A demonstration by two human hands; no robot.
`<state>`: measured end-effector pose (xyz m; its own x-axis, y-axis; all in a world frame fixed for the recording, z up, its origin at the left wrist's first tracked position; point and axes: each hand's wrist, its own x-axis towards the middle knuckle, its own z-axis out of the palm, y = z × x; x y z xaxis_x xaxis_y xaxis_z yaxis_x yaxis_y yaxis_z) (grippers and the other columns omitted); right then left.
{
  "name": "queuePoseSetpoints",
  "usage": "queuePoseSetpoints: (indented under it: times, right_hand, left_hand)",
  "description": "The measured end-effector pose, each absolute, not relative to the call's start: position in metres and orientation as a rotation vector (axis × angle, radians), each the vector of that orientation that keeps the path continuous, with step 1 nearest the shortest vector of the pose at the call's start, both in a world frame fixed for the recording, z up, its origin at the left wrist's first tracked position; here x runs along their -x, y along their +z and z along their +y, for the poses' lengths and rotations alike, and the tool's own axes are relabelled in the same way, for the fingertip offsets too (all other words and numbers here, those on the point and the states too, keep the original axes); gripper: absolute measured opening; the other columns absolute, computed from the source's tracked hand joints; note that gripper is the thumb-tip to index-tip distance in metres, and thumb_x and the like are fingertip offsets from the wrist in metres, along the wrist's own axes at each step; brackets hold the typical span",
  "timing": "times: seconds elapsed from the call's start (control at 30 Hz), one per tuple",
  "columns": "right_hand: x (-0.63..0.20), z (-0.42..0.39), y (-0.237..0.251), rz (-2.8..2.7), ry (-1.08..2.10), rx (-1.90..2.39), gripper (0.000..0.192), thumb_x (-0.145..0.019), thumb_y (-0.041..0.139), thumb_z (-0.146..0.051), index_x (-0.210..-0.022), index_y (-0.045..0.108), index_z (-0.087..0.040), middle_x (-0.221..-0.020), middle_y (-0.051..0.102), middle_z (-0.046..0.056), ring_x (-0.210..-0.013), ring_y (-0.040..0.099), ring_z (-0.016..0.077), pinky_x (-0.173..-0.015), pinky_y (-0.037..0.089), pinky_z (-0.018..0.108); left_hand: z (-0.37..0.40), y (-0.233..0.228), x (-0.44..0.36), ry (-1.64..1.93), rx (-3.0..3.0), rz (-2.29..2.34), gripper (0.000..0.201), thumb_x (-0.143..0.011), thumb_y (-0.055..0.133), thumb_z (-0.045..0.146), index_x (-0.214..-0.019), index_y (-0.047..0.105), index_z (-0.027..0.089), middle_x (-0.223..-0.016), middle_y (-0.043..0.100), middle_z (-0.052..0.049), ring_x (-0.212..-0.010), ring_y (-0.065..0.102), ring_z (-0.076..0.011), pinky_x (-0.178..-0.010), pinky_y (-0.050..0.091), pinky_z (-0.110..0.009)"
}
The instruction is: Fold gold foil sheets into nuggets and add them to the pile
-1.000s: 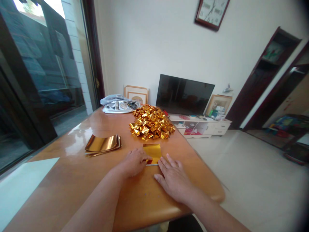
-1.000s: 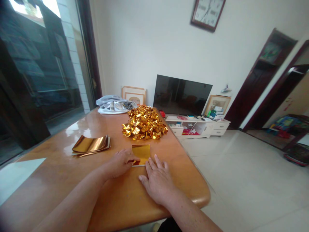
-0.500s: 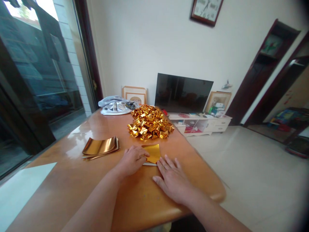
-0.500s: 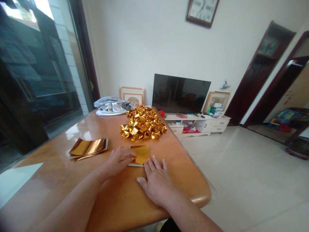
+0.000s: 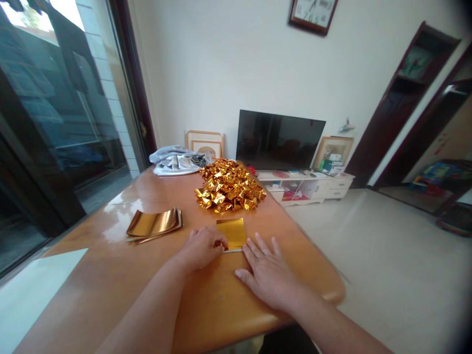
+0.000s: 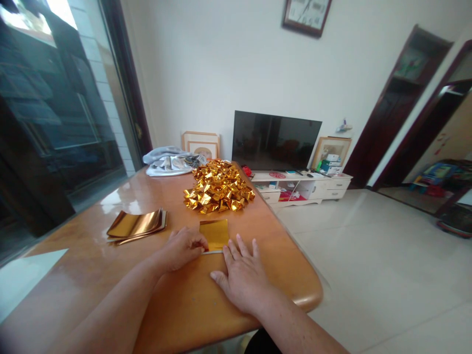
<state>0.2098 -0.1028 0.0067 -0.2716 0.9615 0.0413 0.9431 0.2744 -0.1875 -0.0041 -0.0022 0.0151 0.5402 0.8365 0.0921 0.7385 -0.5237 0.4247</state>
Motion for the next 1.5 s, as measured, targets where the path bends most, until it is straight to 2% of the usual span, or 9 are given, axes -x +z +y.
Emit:
queuePoseSetpoints:
  times: [0.23, 0.37, 0.47, 0.57, 0.7, 0.97, 1.23, 1.37, 1.5]
  right_hand:
    - [-0.213, -0.11, 0.016, -2.391, 0.139, 1.894, 0.084, -0.095, 0.018, -0.071, -0.152, 0.038, -0.013, -0.158, 0.032, 0.014, -0.151, 0.009, 0.0355, -0.117, -0.01, 0.061]
    - [-0.212, -0.107, 0.023, -2.33, 0.084, 1.91, 0.08, -0.097, 0.022, -0.065, -0.153, 0.036, -0.009, -0.158, 0.03, 0.017, -0.151, 0.012, 0.0348, -0.12, -0.002, 0.059]
    - [-0.206, -0.102, 0.024, -2.344, 0.085, 1.798, 0.072, -0.1, 0.026, -0.057, -0.153, 0.035, -0.01, -0.161, 0.024, 0.015, -0.151, 0.013, 0.0303, -0.123, 0.009, 0.051]
    - [-0.197, -0.098, 0.02, -2.416, 0.164, 1.703, 0.065, -0.102, 0.028, -0.05, -0.15, 0.04, -0.008, -0.158, 0.032, 0.016, -0.149, 0.023, 0.0281, -0.122, 0.018, 0.044]
    - [-0.189, -0.096, 0.012, -2.451, 0.136, 1.713, 0.062, -0.101, 0.032, -0.049, -0.144, 0.05, -0.007, -0.15, 0.045, 0.02, -0.141, 0.039, 0.03, -0.121, 0.022, 0.046]
    - [-0.177, -0.095, 0.016, -2.537, 0.044, 1.731, 0.088, -0.092, 0.036, -0.069, -0.141, 0.05, 0.002, -0.144, 0.049, 0.028, -0.137, 0.041, 0.0376, -0.121, 0.014, 0.05]
    - [-0.172, -0.097, 0.031, -2.646, 0.182, 1.72, 0.096, -0.084, 0.035, -0.081, -0.152, 0.038, -0.013, -0.148, 0.046, 0.024, -0.14, 0.035, 0.0414, -0.116, 0.014, 0.057]
    - [-0.168, -0.096, 0.044, -2.726, 0.24, 1.702, 0.099, -0.08, 0.038, -0.085, -0.154, 0.034, -0.018, -0.144, 0.05, 0.023, -0.135, 0.041, 0.0425, -0.115, 0.014, 0.059]
    - [-0.165, -0.092, 0.053, -2.781, 0.286, 1.647, 0.099, -0.076, 0.044, -0.085, -0.152, 0.038, -0.022, -0.142, 0.053, 0.021, -0.129, 0.048, 0.0419, -0.113, 0.018, 0.06]
  left_hand:
    - [-0.002, 0.015, 0.004, 0.415, -2.44, 1.311, 0.021, -0.081, 0.057, 0.026, -0.091, 0.075, 0.032, -0.087, 0.071, -0.001, -0.096, 0.057, -0.0251, -0.086, 0.031, -0.038]
    - [-0.003, 0.016, 0.004, 0.411, -2.453, 1.3, 0.023, -0.08, 0.057, 0.025, -0.092, 0.074, 0.033, -0.088, 0.071, 0.0, -0.096, 0.057, -0.0258, -0.086, 0.032, -0.039]
    - [-0.003, 0.016, 0.005, 0.409, -2.459, 1.3, 0.023, -0.08, 0.057, 0.026, -0.092, 0.075, 0.033, -0.089, 0.071, -0.001, -0.095, 0.057, -0.0259, -0.086, 0.033, -0.039]
    - [-0.003, 0.014, 0.005, 0.417, -2.463, 1.287, 0.023, -0.081, 0.056, 0.027, -0.092, 0.075, 0.033, -0.09, 0.071, -0.001, -0.096, 0.057, -0.0261, -0.087, 0.033, -0.039]
    - [0.0, 0.01, 0.008, 0.429, -2.442, 1.271, 0.024, -0.081, 0.056, 0.027, -0.092, 0.076, 0.033, -0.098, 0.074, -0.001, -0.102, 0.058, -0.0266, -0.09, 0.034, -0.04]
    - [0.004, 0.008, 0.016, 0.389, -2.369, 1.285, 0.034, -0.076, 0.057, 0.023, -0.096, 0.077, 0.04, -0.1, 0.075, 0.002, -0.107, 0.059, -0.0287, -0.097, 0.034, -0.045]
    - [0.003, 0.009, 0.021, 0.361, -2.351, 1.298, 0.033, -0.078, 0.058, 0.024, -0.098, 0.077, 0.041, -0.104, 0.075, 0.001, -0.11, 0.059, -0.0302, -0.097, 0.035, -0.047]
    - [0.004, 0.011, 0.023, 0.338, -2.345, 1.264, 0.033, -0.077, 0.058, 0.024, -0.1, 0.077, 0.039, -0.107, 0.075, 0.002, -0.112, 0.058, -0.0294, -0.099, 0.035, -0.044]
    - [0.004, 0.011, 0.024, 0.321, -2.323, 1.253, 0.033, -0.078, 0.059, 0.026, -0.101, 0.077, 0.041, -0.108, 0.075, 0.003, -0.113, 0.059, -0.0282, -0.101, 0.035, -0.043]
